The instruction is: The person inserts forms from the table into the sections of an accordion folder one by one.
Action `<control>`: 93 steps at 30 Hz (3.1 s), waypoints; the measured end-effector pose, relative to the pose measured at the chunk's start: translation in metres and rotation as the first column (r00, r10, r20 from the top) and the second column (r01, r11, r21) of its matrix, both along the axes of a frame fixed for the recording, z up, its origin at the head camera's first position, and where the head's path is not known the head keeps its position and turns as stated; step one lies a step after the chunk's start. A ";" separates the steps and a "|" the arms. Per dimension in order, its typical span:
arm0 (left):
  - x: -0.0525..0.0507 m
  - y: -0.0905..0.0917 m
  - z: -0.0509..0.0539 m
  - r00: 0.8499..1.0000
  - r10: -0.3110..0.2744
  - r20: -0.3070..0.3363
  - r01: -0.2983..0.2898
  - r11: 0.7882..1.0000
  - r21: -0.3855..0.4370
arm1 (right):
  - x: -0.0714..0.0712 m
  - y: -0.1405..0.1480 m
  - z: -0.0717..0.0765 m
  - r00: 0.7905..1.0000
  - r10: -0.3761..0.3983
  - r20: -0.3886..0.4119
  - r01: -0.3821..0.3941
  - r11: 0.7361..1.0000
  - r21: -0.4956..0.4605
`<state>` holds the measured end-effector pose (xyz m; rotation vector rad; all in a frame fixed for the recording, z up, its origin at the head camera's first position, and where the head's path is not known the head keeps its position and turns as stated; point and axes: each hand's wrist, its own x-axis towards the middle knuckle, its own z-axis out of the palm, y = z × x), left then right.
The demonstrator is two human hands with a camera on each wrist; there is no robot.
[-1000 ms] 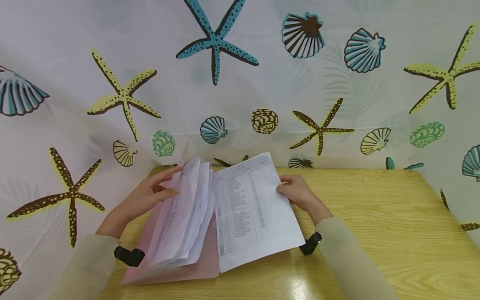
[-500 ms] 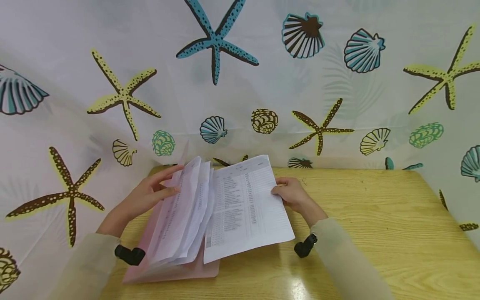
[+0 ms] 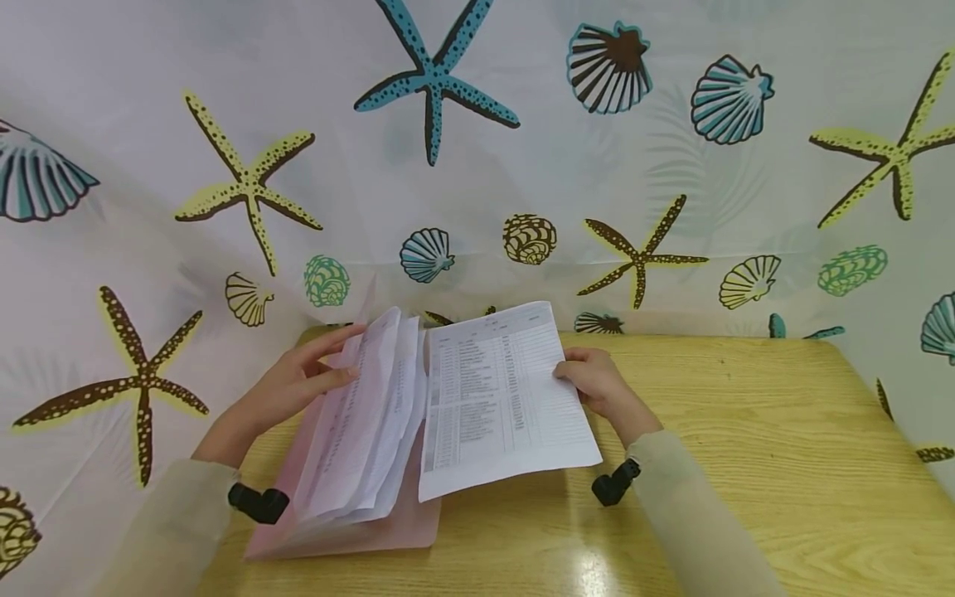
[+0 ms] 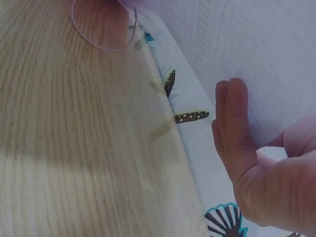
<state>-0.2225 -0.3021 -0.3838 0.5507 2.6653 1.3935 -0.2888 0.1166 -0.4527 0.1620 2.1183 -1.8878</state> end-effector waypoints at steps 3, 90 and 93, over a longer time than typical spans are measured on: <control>0.000 0.000 0.000 1.000 0.000 -0.002 0.000 1.000 0.003 | 0.002 -0.002 0.000 1.000 -0.001 -0.012 0.001 1.000 -0.004; -0.004 0.004 -0.009 0.997 -0.055 -0.058 0.058 0.997 0.051 | 0.024 -0.054 -0.005 0.966 0.255 -0.046 -0.256 0.967 -0.013; -0.003 0.004 -0.009 0.997 -0.058 -0.058 0.061 0.997 0.050 | 0.025 -0.059 -0.008 0.968 0.246 -0.055 -0.248 0.969 -0.022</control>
